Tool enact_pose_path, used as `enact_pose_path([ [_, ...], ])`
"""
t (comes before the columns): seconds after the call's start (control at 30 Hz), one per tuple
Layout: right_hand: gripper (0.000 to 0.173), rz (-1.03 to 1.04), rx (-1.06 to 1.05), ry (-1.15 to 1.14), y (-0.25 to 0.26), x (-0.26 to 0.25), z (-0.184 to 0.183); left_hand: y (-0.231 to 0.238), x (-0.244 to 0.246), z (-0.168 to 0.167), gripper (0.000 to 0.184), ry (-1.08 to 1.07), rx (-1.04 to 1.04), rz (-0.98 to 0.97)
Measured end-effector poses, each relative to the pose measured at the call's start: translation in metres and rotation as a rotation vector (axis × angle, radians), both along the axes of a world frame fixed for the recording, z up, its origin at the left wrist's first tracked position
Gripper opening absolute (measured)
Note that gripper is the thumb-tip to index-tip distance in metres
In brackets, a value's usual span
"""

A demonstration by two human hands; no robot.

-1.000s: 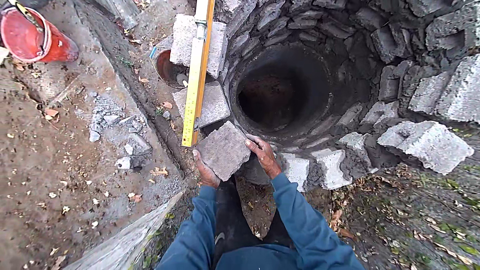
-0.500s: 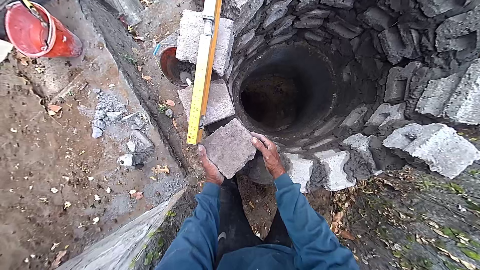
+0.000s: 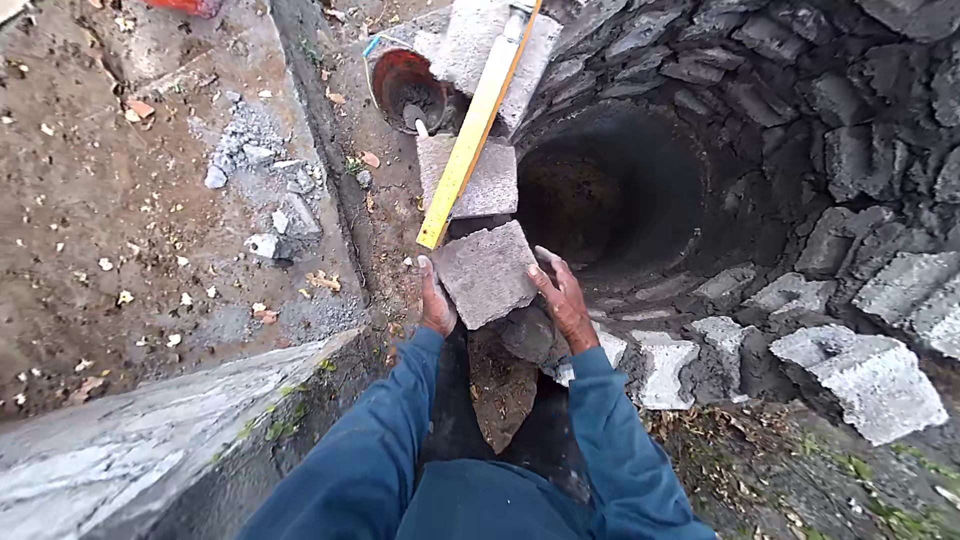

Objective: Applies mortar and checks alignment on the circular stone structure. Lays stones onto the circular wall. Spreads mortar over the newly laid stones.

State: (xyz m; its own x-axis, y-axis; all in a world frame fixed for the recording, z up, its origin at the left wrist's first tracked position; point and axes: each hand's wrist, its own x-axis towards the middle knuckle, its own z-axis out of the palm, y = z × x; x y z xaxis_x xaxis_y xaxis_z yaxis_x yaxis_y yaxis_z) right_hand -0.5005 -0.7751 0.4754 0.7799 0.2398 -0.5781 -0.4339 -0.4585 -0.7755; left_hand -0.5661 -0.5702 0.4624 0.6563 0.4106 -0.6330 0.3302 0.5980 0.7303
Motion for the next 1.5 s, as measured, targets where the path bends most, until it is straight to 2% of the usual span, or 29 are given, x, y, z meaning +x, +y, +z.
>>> enact_pose_path([
  [0.1, 0.078, 0.136, -0.102, -0.039, 0.005, 0.012, 0.012, 0.009, -0.011, -0.011, 0.096, 0.008, -0.075, 0.057],
  [0.2, 0.081, 0.228, -0.172, -0.057, 0.015, 0.018, 0.023, 0.011, -0.024, -0.013, 0.092, 0.094, -0.127, 0.171],
  [0.4, 0.078, 0.311, -0.299, -0.071, 0.036, 0.025, 0.038, -0.003, -0.046, 0.001, 0.090, 0.035, 0.128, -0.140],
  [0.67, 0.076, 0.335, -0.325, -0.039, 0.038, 0.031, 0.038, -0.003, -0.037, 0.001, 0.089, 0.053, 0.114, -0.229],
  [0.73, 0.073, 0.306, -0.322, -0.018, 0.040, 0.038, 0.049, -0.003, -0.038, 0.001, 0.091, 0.055, 0.112, -0.223],
  [0.83, 0.061, 0.137, -0.357, -0.221, 0.068, 0.070, 0.078, 0.003, -0.034, 0.002, 0.096, 0.040, 0.118, -0.222],
  [0.87, 0.062, 0.097, -0.382, -0.291, 0.084, 0.087, 0.085, 0.004, -0.034, 0.003, 0.097, 0.034, 0.121, -0.227],
  [0.93, 0.073, 0.031, -0.419, -0.323, 0.121, 0.124, 0.088, 0.008, -0.037, 0.004, 0.095, 0.019, 0.119, -0.233],
  [1.03, 0.092, -0.048, -0.489, -0.244, 0.175, 0.164, 0.078, 0.016, -0.041, 0.006, 0.086, 0.003, 0.101, -0.189],
  [1.1, 0.091, -0.098, -0.544, -0.219, 0.192, 0.173, 0.066, 0.022, -0.047, 0.006, 0.087, 0.002, 0.106, -0.160],
  [1.17, 0.075, -0.181, -0.542, -0.289, 0.194, 0.168, 0.055, 0.026, -0.054, 0.003, 0.087, 0.007, 0.089, -0.123],
  [1.27, 0.061, -0.202, -0.521, -0.426, 0.179, 0.145, 0.050, 0.030, -0.064, -0.003, 0.083, 0.007, 0.062, -0.087],
  [1.37, 0.055, -0.107, -0.482, -0.488, 0.153, 0.101, 0.052, 0.033, -0.073, -0.006, 0.080, 0.011, 0.061, -0.080],
  [1.5, 0.051, 0.082, -0.439, -0.462, 0.122, 0.038, 0.068, 0.036, -0.076, -0.007, 0.081, 0.017, 0.077, -0.112],
])
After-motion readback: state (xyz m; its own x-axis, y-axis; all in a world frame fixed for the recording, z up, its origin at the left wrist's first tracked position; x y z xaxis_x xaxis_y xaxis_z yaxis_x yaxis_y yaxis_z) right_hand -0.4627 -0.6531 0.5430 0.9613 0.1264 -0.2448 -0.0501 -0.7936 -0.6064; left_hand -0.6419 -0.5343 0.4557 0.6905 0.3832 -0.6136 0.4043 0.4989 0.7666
